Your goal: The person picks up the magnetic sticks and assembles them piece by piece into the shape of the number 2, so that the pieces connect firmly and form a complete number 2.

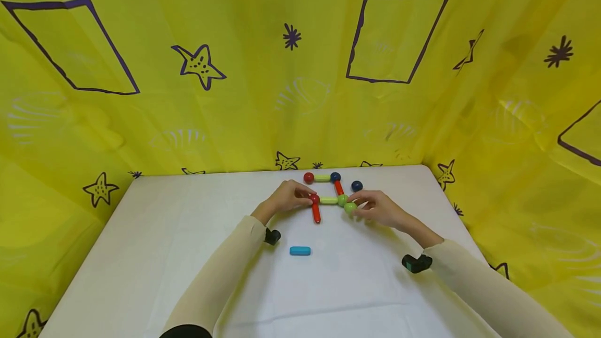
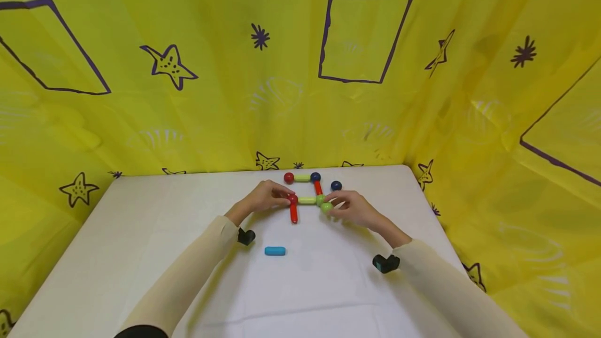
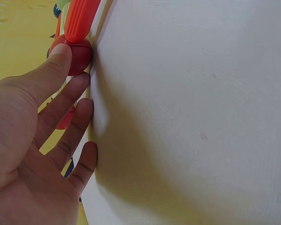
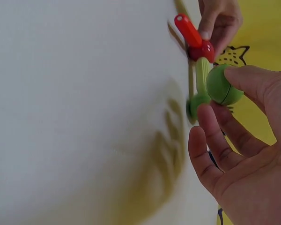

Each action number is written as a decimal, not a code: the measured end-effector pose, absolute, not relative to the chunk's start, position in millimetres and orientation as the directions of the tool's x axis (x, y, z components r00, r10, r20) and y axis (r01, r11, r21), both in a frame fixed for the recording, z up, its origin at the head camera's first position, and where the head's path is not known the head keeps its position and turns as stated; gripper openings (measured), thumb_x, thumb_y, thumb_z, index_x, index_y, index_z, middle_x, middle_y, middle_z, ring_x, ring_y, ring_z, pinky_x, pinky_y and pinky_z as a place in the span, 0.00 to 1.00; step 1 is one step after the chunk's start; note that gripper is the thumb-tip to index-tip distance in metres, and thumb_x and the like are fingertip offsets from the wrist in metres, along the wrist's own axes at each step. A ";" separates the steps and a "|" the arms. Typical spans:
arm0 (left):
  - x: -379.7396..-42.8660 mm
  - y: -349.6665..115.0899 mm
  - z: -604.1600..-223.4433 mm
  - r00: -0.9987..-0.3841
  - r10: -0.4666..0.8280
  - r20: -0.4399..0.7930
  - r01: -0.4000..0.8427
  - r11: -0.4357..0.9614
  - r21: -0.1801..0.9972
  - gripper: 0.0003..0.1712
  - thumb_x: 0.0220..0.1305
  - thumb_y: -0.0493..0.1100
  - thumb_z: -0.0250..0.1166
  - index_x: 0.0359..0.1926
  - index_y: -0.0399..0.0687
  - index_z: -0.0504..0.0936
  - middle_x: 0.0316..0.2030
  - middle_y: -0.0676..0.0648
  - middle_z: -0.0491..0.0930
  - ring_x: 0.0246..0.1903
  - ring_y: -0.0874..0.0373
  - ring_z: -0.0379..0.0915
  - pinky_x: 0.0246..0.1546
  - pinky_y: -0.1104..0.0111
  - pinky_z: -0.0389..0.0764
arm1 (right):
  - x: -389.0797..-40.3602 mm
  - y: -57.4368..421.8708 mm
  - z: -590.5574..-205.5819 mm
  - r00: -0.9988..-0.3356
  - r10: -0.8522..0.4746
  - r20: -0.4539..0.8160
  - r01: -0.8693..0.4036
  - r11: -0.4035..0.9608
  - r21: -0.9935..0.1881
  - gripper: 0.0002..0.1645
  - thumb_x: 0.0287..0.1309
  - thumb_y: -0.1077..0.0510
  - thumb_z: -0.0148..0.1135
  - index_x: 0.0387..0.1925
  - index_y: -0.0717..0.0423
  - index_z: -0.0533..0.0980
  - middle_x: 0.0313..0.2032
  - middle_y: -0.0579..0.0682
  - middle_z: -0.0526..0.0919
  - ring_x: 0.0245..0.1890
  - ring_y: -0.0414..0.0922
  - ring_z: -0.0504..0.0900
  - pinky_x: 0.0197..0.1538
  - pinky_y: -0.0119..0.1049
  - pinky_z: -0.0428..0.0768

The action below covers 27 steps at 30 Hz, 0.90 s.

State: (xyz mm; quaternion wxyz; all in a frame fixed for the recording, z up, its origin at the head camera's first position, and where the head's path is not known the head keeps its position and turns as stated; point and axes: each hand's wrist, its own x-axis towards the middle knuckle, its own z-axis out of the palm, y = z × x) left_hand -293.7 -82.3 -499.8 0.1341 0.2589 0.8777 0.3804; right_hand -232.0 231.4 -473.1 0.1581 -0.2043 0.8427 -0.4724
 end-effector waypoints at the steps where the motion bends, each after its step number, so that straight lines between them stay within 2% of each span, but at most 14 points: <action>1: -293.8 -82.2 -499.9 -0.830 0.556 -0.040 0.351 0.578 0.737 0.17 0.66 0.44 0.72 0.55 0.49 0.88 0.44 0.52 0.89 0.40 0.59 0.78 0.48 0.69 0.79 | -231.1 228.3 -473.6 -0.863 -0.501 -0.073 -0.197 0.465 -0.863 0.19 0.65 0.62 0.69 0.57 0.58 0.81 0.51 0.61 0.84 0.38 0.58 0.86 0.37 0.46 0.86; 7: -294.2 -81.5 -500.0 -0.828 0.559 -0.042 0.355 0.581 0.732 0.17 0.67 0.44 0.72 0.56 0.49 0.88 0.44 0.51 0.88 0.40 0.59 0.78 0.48 0.69 0.79 | -225.1 210.4 -477.4 -0.855 -0.512 -0.085 -0.189 0.459 -0.868 0.20 0.66 0.62 0.68 0.58 0.60 0.81 0.48 0.58 0.84 0.38 0.56 0.86 0.35 0.42 0.85; 20: -293.0 -81.4 -499.1 -0.828 0.560 -0.029 0.362 0.573 0.735 0.16 0.67 0.44 0.71 0.55 0.49 0.88 0.44 0.52 0.89 0.39 0.59 0.77 0.48 0.69 0.79 | -217.4 181.3 -489.2 -0.848 -0.522 -0.091 -0.206 0.482 -0.852 0.17 0.64 0.62 0.70 0.54 0.53 0.83 0.48 0.52 0.85 0.37 0.46 0.85 0.39 0.38 0.84; 27: -293.0 -81.6 -499.0 -0.827 0.561 -0.013 0.382 0.580 0.720 0.16 0.66 0.43 0.72 0.54 0.48 0.89 0.44 0.51 0.88 0.39 0.59 0.78 0.47 0.69 0.79 | -215.1 172.7 -495.5 -0.842 -0.536 -0.063 -0.261 0.506 -0.822 0.15 0.64 0.60 0.71 0.52 0.49 0.85 0.47 0.48 0.86 0.42 0.45 0.83 0.48 0.39 0.83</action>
